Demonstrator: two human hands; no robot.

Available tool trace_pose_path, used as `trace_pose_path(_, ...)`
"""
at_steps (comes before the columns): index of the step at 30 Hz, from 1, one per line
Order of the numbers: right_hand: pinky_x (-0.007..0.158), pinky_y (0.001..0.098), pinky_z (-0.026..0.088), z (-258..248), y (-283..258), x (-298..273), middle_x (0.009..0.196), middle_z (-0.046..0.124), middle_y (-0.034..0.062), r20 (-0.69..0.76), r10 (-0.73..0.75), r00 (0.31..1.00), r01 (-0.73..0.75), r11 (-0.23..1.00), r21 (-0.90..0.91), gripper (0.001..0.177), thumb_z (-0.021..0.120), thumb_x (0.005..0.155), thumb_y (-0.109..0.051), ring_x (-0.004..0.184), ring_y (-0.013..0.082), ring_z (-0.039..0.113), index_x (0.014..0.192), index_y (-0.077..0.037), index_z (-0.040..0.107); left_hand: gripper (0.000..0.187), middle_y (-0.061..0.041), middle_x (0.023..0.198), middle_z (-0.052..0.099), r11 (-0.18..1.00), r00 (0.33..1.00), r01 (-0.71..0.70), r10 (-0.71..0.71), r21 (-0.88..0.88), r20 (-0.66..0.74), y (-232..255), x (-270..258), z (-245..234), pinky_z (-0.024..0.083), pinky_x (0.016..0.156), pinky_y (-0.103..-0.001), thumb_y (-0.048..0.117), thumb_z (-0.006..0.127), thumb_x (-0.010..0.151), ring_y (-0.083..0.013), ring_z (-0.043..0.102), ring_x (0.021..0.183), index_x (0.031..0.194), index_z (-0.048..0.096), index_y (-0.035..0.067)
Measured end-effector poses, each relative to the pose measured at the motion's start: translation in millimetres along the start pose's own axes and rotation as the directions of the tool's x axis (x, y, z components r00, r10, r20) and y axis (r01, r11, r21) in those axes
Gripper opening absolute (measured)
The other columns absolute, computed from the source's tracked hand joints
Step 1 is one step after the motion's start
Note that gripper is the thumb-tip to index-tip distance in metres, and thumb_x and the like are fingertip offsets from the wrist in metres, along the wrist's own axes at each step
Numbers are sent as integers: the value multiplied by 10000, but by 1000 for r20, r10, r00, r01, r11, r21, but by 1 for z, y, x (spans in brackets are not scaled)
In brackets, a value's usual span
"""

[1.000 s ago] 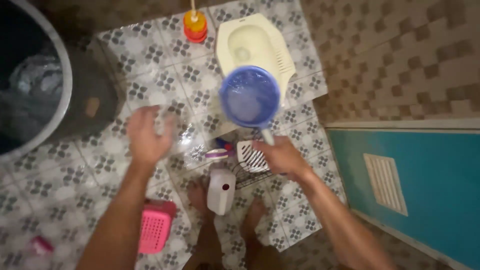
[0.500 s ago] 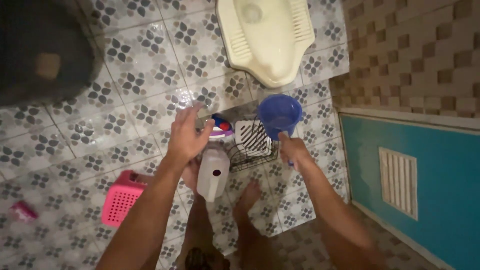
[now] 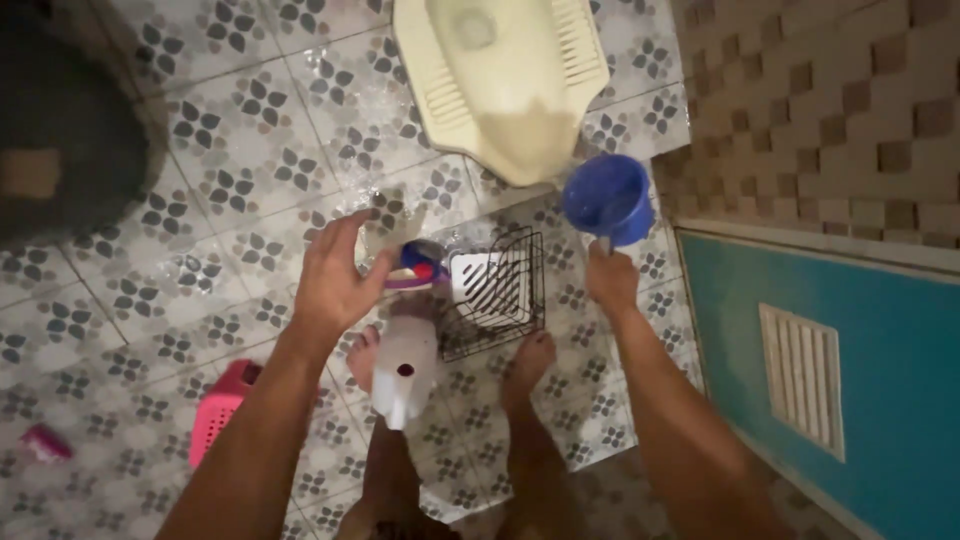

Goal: Cleaning a bathroom by clearing the floor, scrubbing the squat toilet, and rinsing with water

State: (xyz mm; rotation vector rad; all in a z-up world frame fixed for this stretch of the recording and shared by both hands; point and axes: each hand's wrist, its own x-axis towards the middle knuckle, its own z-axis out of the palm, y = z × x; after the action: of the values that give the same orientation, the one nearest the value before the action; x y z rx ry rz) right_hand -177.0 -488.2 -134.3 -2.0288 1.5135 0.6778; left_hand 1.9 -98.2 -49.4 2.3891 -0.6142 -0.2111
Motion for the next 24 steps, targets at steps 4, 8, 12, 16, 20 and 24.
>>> trace_pose_path(4,987,586,494,-34,24,59,1092,690,378,-82,-147,986,146,989,-14,679,536,963,-489,1161,525,634,1102,153,705,538,-225,1157,692,998,999,32,-33,-53,-3,54,11,13,562,856,-604,313,770,859,-472,670,1074,1322,666,58)
trace_pose_path(8,932,648,484,-90,4,68,1064,676,403,-103,-289,952,293,956,22,616,562,988,-437,1119,569,624,1059,156,715,558,-178,1181,690,998,998,49,-51,-35,-41,71,16,65,574,860,-563,382,782,889,-420,678,1090,1362,652,114)
trace_pose_path(12,854,545,538,-149,-25,4,819,724,250,-29,-229,973,231,968,103,678,607,954,-601,886,432,736,926,63,744,547,-222,1157,694,986,993,116,-116,-117,6,109,16,88,575,849,-583,413,759,903,-447,695,1066,1317,672,66)
trace_pose_path(16,766,451,547,-148,-9,13,772,723,200,159,-250,955,230,964,131,605,641,916,-602,753,348,740,896,-11,767,559,-193,1195,681,977,988,146,-135,-154,79,124,18,90,548,933,-580,396,757,901,-441,661,1131,1371,638,117)
trace_pose_path(20,786,487,535,-162,-42,-52,800,730,268,370,-288,883,309,951,5,451,734,822,-400,832,411,739,820,50,765,544,-161,1199,688,976,989,148,-143,-160,38,120,21,84,553,958,-556,423,746,904,-409,676,1121,1355,648,136)
trace_pose_path(24,878,503,563,-107,-51,-40,897,763,229,440,-358,824,462,873,-155,479,704,830,-450,973,382,745,911,13,794,535,-179,1134,698,990,992,74,-85,-118,-91,92,16,70,568,906,-542,420,780,883,-426,687,1050,1307,670,113)
